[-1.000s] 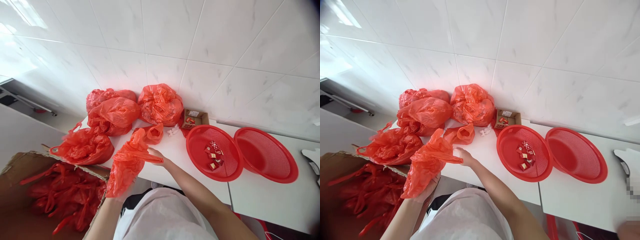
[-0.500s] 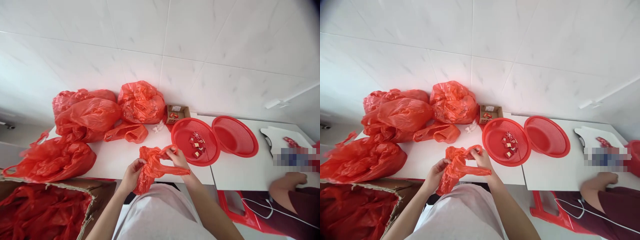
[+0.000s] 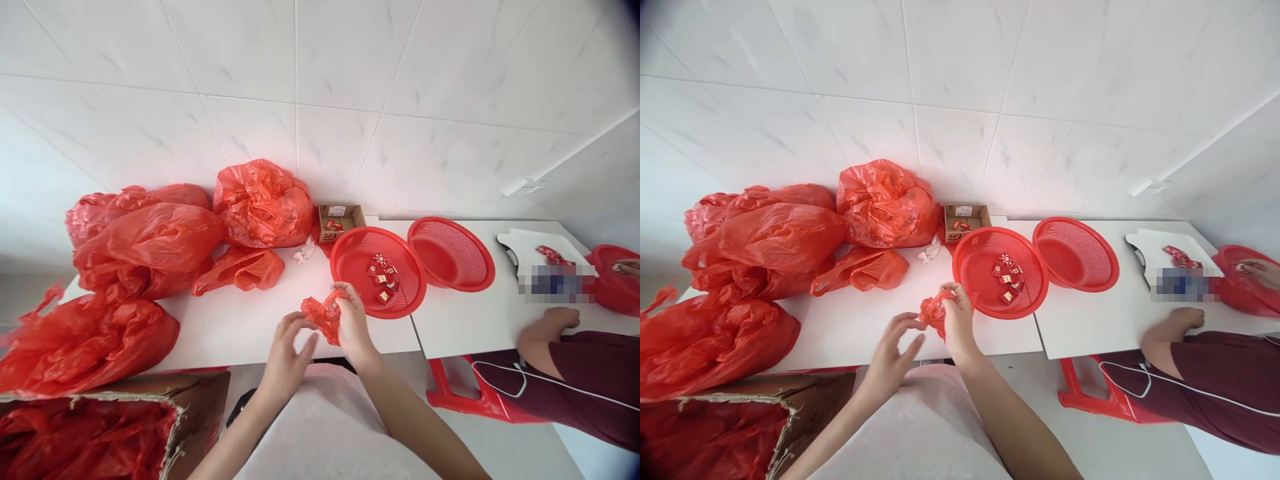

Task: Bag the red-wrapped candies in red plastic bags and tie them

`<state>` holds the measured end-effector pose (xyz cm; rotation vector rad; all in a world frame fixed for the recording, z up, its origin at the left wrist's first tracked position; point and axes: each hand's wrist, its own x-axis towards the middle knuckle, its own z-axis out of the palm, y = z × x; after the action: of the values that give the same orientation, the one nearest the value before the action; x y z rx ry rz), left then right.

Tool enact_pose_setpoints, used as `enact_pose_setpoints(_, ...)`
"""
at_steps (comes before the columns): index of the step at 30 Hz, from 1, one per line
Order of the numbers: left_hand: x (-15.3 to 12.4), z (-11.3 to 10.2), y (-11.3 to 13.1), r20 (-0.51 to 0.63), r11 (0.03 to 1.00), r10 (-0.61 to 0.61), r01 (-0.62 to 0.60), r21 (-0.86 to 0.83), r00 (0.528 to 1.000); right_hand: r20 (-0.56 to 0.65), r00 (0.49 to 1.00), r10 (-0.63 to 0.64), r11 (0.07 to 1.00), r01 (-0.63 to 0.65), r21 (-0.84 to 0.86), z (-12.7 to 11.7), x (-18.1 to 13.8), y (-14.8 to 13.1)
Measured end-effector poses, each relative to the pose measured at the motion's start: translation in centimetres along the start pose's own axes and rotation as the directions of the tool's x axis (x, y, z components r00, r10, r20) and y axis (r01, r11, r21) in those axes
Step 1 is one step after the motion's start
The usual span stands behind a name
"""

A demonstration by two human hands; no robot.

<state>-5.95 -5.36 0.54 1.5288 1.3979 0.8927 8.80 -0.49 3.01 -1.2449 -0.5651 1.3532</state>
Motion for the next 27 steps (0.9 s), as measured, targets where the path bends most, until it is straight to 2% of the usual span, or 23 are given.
enact_pose_setpoints(2,1.1,1.9,0.6,0.064,0.995,0.052,-0.058,0.085,0.997,0.061,0.998,0.018,0.999,-0.015,-0.045,1.0,-0.8,0.3)
enact_pose_setpoints(5,3.3,3.3,-0.8,-0.008,0.981,0.057,-0.054,0.188,0.998,0.169,0.985,0.029,0.994,-0.010,-0.111,1.7,-1.9,0.2)
enact_pose_setpoints(8,5.3,3.1,-2.8,-0.063,0.970,0.037,-0.021,0.241,0.997,0.272,0.957,0.103,0.992,-0.079,-0.097,1.7,-3.0,-0.2)
enact_pose_setpoints(11,6.5,1.3,-4.3,-0.110,0.936,-0.051,0.086,0.341,0.993,0.311,0.945,0.103,0.995,-0.094,-0.044,0.5,-3.5,-1.2)
enact_pose_setpoints(15,7.1,-3.0,-5.8,-0.161,0.874,-0.199,0.250,0.418,0.967,0.222,0.974,0.041,0.999,-0.034,-0.036,-3.1,-2.3,-2.7)
enact_pose_setpoints(18,6.2,-6.0,-6.0,-0.051,0.875,-0.267,0.264,0.406,0.962,0.094,0.996,-0.011,0.997,0.018,-0.079,-6.2,-0.8,-2.4)
enact_pose_setpoints(21,4.8,-7.3,-5.3,0.191,0.917,-0.358,0.305,0.258,0.914,0.010,0.999,-0.032,0.983,0.033,-0.182,-8.4,0.5,-1.2)
enact_pose_setpoints(23,3.9,-7.1,-4.7,0.277,0.915,-0.402,0.373,0.153,0.873,-0.017,0.995,-0.103,0.932,0.090,-0.351,-9.0,0.7,-0.8)
enact_pose_setpoints(24,3.6,-6.7,-4.4,0.264,0.909,-0.417,0.396,0.129,0.870,-0.028,0.981,-0.191,0.874,0.157,-0.460,-9.1,0.6,-0.9)
enact_pose_setpoints(26,3.1,-5.5,-4.1,0.158,0.906,-0.418,0.398,0.146,0.895,0.014,0.907,-0.422,0.687,0.330,-0.647,-8.6,-0.2,-1.3)
enact_pose_setpoints(27,2.9,-4.8,-4.0,0.109,0.907,-0.407,0.388,0.163,0.907,0.078,0.861,-0.502,0.592,0.408,-0.695,-8.1,-0.8,-1.5)
